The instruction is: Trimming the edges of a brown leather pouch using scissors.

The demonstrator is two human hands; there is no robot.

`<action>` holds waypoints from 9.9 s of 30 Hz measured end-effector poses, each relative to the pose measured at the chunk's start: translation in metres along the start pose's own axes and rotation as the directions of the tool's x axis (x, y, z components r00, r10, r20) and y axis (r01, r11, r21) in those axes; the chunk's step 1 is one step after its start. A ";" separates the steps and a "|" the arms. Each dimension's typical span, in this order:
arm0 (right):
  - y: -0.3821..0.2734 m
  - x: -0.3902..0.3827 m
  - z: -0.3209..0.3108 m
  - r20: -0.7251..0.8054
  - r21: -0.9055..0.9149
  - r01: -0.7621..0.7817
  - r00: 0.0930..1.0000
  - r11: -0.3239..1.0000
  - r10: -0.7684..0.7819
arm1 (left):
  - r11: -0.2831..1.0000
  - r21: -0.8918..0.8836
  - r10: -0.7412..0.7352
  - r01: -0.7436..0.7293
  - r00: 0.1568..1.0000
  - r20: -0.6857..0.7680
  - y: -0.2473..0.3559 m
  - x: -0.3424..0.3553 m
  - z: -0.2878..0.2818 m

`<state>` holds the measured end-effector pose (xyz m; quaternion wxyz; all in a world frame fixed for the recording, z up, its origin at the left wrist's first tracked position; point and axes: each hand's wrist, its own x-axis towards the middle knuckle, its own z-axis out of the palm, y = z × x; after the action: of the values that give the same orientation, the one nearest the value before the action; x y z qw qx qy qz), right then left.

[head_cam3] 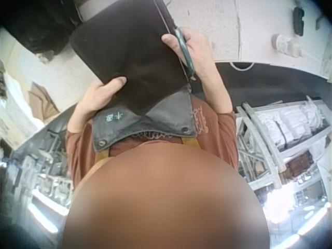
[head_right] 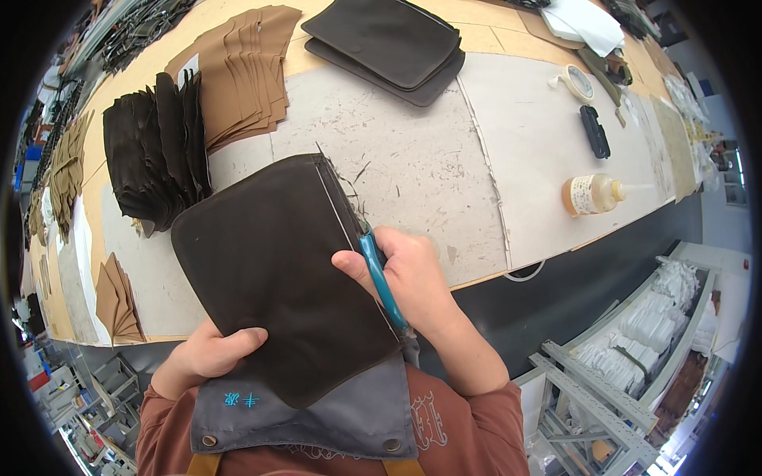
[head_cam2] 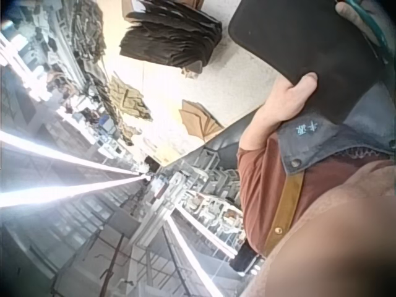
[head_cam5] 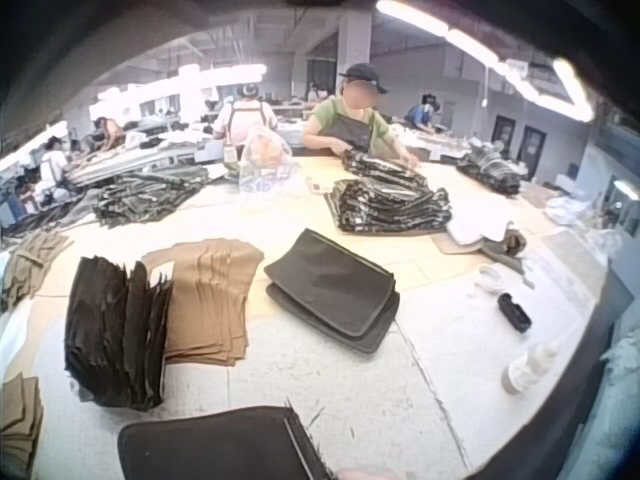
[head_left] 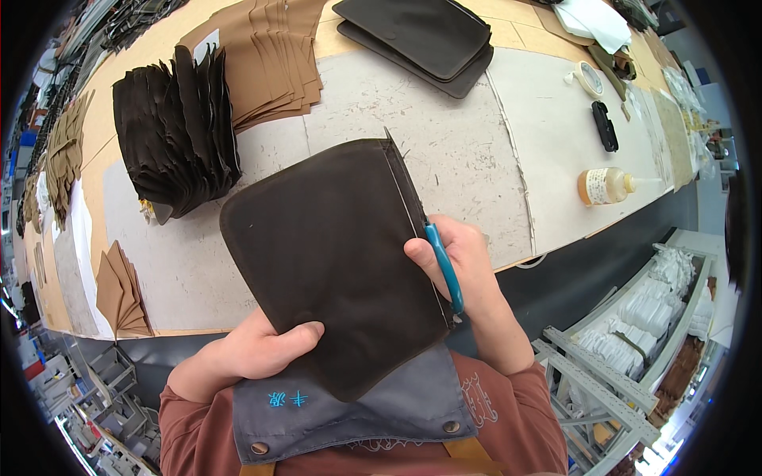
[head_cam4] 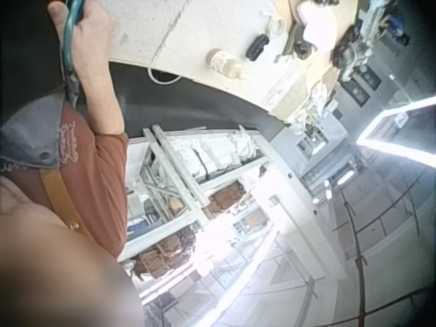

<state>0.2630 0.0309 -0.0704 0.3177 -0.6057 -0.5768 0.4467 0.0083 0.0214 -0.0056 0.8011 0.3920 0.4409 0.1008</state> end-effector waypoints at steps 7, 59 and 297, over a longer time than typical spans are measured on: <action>0.000 0.003 0.000 -0.032 0.062 -0.013 0.999 0.998 0.015 | 1.000 0.017 0.001 -0.001 1.000 -0.012 -0.007 0.000 -0.006; -0.016 -0.007 -0.013 -0.208 0.589 0.180 0.976 0.787 -0.068 | 0.833 -0.392 0.295 -0.391 0.913 -0.282 -0.039 0.009 0.010; 0.005 -0.046 0.017 0.166 0.659 -0.108 0.986 0.745 -0.003 | 0.882 -0.382 0.196 -0.275 0.952 -0.234 -0.036 -0.006 0.007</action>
<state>0.2524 -0.0169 -0.0742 0.4537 -0.4320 -0.3855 0.6775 0.0037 -0.0090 -0.0257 0.8018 0.2545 0.4323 0.3247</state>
